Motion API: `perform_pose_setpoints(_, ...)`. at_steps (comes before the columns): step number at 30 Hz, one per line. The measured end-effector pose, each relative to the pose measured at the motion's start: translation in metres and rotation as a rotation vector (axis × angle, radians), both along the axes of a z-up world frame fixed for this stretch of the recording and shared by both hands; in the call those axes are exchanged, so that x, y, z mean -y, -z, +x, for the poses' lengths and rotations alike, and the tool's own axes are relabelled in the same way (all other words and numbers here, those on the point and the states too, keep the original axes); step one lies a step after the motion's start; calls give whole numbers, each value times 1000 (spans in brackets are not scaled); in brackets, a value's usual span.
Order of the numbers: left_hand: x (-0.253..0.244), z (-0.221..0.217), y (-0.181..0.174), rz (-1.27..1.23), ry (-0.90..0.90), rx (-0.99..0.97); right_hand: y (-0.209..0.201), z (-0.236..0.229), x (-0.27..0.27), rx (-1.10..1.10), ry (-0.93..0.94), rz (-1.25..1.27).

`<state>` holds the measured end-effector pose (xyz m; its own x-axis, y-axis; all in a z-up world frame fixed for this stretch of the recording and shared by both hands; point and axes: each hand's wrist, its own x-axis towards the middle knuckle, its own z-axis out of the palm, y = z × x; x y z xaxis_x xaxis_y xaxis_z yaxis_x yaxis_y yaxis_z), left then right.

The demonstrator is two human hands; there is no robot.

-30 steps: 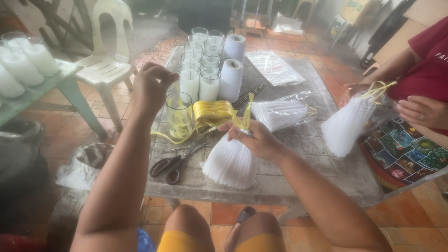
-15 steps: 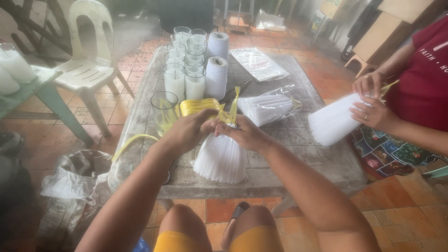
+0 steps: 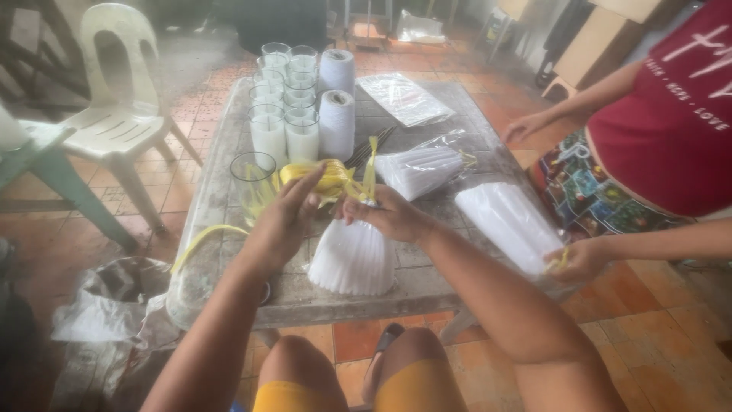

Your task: Tying bundles of white sticks together using yellow ribbons and cutting the ribbon with scissors.

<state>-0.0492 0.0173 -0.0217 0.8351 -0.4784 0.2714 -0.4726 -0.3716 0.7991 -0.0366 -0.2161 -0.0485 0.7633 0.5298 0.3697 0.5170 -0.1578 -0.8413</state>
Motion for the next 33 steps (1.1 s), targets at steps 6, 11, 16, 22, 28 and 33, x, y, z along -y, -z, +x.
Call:
perform_pose_setpoints(6,-50,11,40,108,-167,52,26,20,4,52,-16,1)
perform_pose_setpoints(11,-53,20,1,46,-602,113,-5,-5,-4,52,36,-86)
perform_pose_setpoints(16,-34,107,79,252,-857,523,-4,-14,-8,111,-16,-102)
perform_pose_setpoints(22,45,87,75,76,-278,-18,-7,-10,-11,248,108,-117)
perform_pose_setpoints(28,44,84,80,47,-253,-78,3,0,-2,482,242,-191)
perform_pose_setpoints(33,38,57,46,83,-201,-78,-34,-26,-14,514,420,-446)
